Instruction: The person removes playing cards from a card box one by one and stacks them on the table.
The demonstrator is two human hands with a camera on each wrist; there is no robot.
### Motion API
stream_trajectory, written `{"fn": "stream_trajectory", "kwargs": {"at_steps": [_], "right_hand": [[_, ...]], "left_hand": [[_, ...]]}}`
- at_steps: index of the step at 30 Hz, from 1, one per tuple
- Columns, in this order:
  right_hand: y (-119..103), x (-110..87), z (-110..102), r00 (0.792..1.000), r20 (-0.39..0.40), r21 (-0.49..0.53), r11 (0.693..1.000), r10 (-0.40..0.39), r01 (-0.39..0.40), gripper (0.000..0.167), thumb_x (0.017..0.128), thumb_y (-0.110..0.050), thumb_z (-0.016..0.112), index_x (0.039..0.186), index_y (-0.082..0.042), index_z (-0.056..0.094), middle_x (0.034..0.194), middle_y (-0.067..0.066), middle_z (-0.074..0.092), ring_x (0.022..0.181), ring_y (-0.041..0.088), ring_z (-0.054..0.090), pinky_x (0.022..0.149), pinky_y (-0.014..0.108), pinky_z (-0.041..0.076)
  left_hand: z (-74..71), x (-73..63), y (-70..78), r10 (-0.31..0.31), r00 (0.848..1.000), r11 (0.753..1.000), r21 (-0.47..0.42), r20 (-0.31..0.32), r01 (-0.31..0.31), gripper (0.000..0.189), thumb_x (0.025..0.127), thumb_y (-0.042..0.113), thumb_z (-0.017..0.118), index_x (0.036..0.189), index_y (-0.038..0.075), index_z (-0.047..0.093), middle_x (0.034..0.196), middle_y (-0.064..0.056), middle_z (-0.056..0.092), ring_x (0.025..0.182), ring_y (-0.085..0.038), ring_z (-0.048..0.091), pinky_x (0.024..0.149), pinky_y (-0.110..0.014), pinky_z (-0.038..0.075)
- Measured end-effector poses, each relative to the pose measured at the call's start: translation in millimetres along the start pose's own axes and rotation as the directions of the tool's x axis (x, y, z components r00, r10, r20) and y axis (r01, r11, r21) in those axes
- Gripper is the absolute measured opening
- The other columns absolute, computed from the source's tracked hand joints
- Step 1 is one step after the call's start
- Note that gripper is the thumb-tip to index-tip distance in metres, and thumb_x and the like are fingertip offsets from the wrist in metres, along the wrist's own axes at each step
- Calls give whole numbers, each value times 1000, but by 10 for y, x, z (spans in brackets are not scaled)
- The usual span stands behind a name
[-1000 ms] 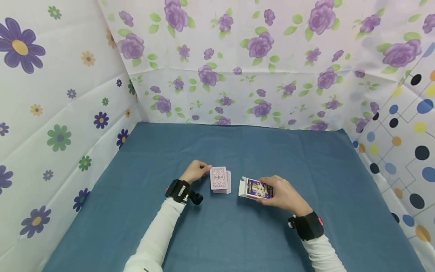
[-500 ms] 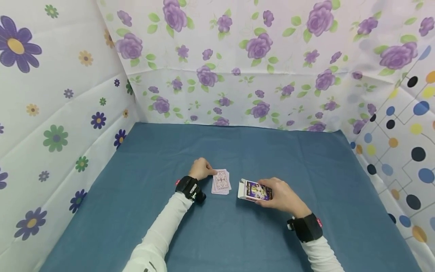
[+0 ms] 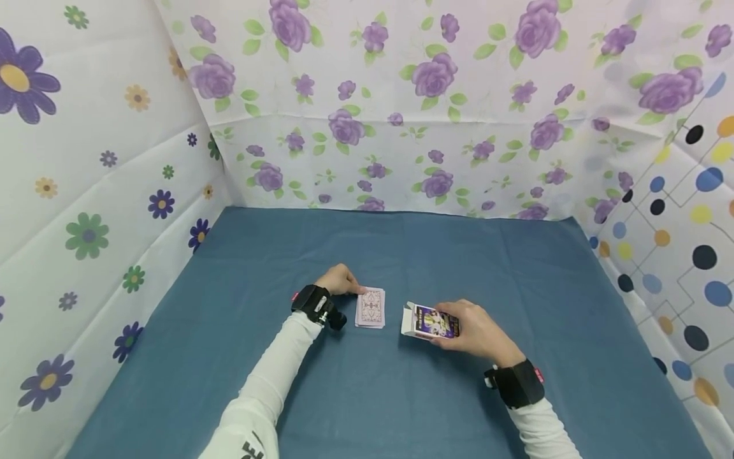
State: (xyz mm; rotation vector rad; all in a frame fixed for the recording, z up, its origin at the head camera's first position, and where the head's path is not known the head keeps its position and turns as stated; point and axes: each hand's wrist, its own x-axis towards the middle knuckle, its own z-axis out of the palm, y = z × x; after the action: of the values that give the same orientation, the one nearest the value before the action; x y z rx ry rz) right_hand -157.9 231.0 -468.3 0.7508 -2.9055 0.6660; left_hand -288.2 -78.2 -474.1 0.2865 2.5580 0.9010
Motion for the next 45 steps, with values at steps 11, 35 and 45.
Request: {"fn": "stream_trajectory", "kwargs": {"at_steps": [11, 35, 45], "right_hand": [[14, 4, 3, 1000, -1, 6, 1000, -1, 1, 57, 78, -39, 80, 125, -10, 64, 112, 6, 67, 93, 14, 57, 76, 33, 46], [-191, 101, -83, 998, 0, -34, 997, -70, 70, 59, 75, -36, 82, 124, -9, 64, 111, 4, 67, 94, 13, 58, 73, 30, 49], [-255, 119, -54, 994, -20, -33, 994, -107, 106, 60, 75, -36, 82, 126, -9, 64, 112, 4, 66, 93, 12, 57, 73, 28, 49]], "left_hand": [[103, 76, 85, -85, 978, 986, 123, -192, 110, 40, 67, 28, 90, 53, 8, 58, 49, 1, 43, 50, -15, 40, 51, -27, 34], [660, -679, 577, 310, 950, 913, -270, -26, -305, 20, 90, 17, 69, 77, 2, 73, 58, 2, 50, 50, -7, 35, 50, -21, 26], [584, -723, 576, 258, 964, 897, -385, 57, -218, 11, 81, 4, 73, 75, -5, 75, 56, 6, 56, 51, -9, 33, 51, -23, 26]]}}
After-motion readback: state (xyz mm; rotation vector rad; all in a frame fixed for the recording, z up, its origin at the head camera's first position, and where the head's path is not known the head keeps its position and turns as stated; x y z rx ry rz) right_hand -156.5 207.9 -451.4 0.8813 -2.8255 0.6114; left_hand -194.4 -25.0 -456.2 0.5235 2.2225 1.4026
